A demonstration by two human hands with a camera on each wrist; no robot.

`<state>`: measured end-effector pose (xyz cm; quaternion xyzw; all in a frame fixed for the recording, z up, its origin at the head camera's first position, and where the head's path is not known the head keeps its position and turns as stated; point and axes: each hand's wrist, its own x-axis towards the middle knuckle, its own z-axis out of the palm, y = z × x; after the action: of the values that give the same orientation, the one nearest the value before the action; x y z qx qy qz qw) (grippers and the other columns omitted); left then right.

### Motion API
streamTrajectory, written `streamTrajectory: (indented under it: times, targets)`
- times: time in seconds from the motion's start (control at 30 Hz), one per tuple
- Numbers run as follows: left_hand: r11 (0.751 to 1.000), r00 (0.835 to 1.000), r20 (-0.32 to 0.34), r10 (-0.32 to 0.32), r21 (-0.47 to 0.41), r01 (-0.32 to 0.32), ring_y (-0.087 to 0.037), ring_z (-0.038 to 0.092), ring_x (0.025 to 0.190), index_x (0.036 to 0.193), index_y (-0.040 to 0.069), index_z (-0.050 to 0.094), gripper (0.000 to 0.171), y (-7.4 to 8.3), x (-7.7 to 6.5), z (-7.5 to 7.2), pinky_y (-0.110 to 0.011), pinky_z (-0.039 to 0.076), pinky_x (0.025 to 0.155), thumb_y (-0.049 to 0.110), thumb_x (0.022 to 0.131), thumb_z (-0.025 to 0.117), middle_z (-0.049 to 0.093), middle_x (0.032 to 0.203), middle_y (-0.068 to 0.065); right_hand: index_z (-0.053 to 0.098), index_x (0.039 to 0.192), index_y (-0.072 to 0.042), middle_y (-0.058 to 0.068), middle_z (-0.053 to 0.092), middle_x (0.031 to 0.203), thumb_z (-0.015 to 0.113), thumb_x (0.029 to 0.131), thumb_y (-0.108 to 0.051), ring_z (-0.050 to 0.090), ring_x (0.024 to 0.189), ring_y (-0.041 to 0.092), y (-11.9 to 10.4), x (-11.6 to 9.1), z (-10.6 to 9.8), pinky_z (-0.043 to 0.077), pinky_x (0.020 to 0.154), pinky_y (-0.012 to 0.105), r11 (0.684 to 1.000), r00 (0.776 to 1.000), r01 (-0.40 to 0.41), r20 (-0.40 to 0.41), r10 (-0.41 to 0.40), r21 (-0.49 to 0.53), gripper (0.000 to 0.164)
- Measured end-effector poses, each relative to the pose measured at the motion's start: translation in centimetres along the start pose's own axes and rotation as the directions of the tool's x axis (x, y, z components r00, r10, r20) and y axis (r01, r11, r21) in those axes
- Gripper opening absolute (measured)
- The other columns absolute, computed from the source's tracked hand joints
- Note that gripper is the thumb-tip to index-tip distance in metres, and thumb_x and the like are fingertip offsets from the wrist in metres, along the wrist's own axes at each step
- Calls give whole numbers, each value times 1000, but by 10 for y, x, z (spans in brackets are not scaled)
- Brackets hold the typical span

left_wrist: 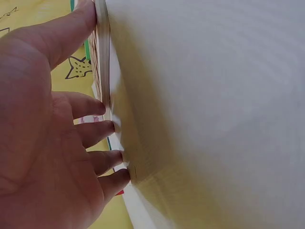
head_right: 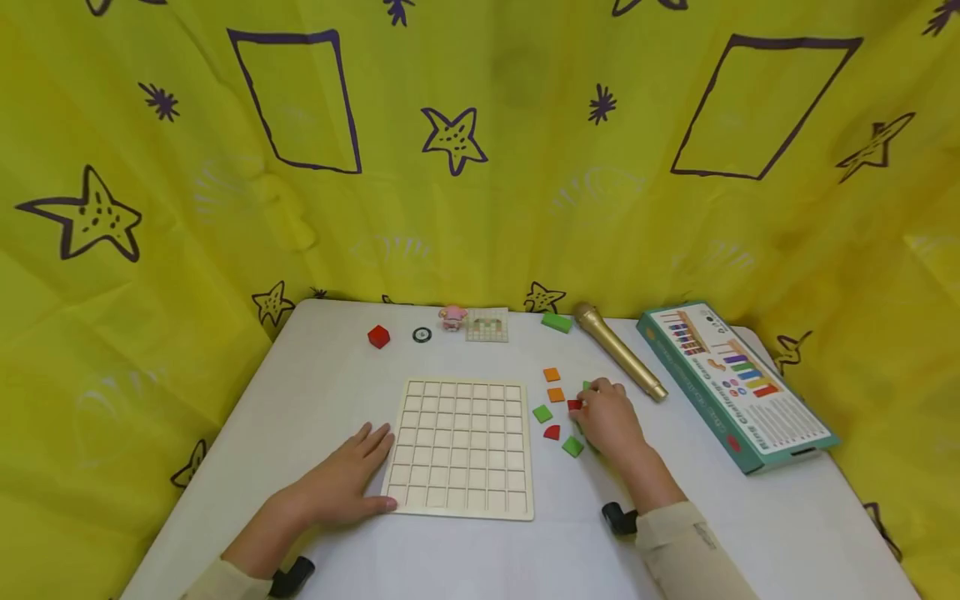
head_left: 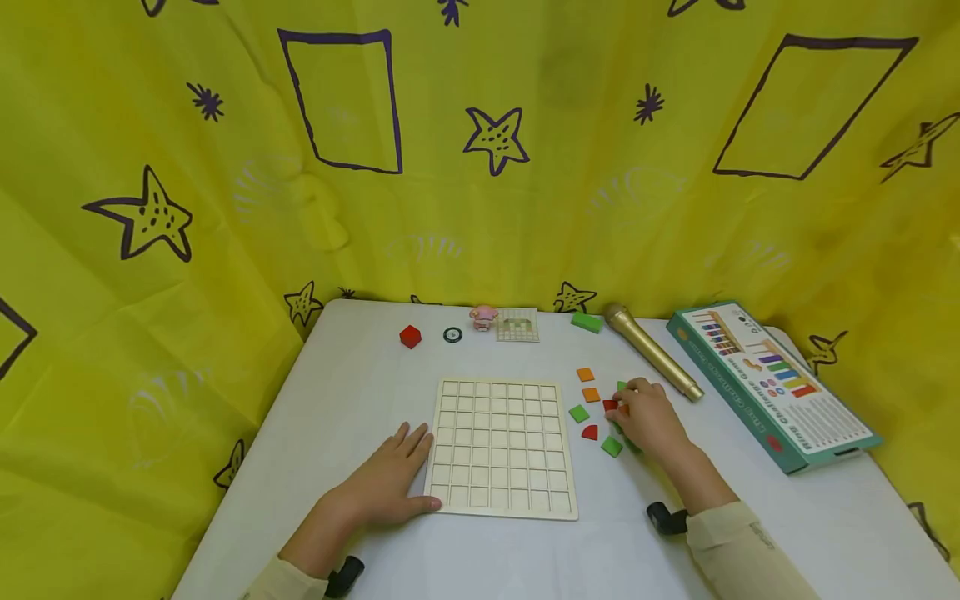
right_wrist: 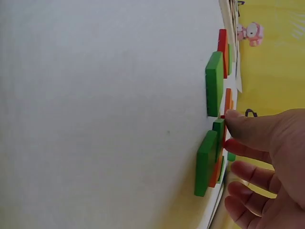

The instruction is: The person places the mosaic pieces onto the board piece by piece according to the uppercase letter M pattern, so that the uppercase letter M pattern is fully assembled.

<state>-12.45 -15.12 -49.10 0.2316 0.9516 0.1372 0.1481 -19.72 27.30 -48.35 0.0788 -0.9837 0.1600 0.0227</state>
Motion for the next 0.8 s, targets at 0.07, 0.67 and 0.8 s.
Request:
streamTrajectory:
  times: [0.07, 0.67, 0.8]
  targets:
    - [1000, 1000, 2, 3, 6, -3, -40, 11, 152, 157, 3, 31, 97, 0, 0, 1, -52, 21, 120, 61, 88, 66, 23, 165, -12, 72, 110, 5, 29, 57, 121, 78, 89, -17, 50, 105, 45, 3, 2, 2, 48, 90, 55, 1000, 1000, 0, 1, 0, 10, 31]
    - [1000, 1000, -4, 0, 10, 0, -40, 12, 152, 157, 3, 32, 96, 0, 0, 0, -52, 21, 120, 59, 88, 67, 23, 165, -11, 68, 104, -3, 4, 63, 86, 77, 90, -13, 51, 87, 26, 9, 25, -7, 45, 77, 40, 983, 981, -52, 191, 17, 179, 19]
    - [1000, 1000, 7, 10, 12, -10, -40, 11, 152, 156, 1, 32, 96, 1, 1, -2, -52, 20, 120, 59, 88, 67, 23, 165, -12, 71, 99, -3, 5, 63, 87, 76, 90, -9, 54, 83, 24, 8, 25, -9, 47, 78, 41, 981, 977, -12, 209, -29, 193, 12]
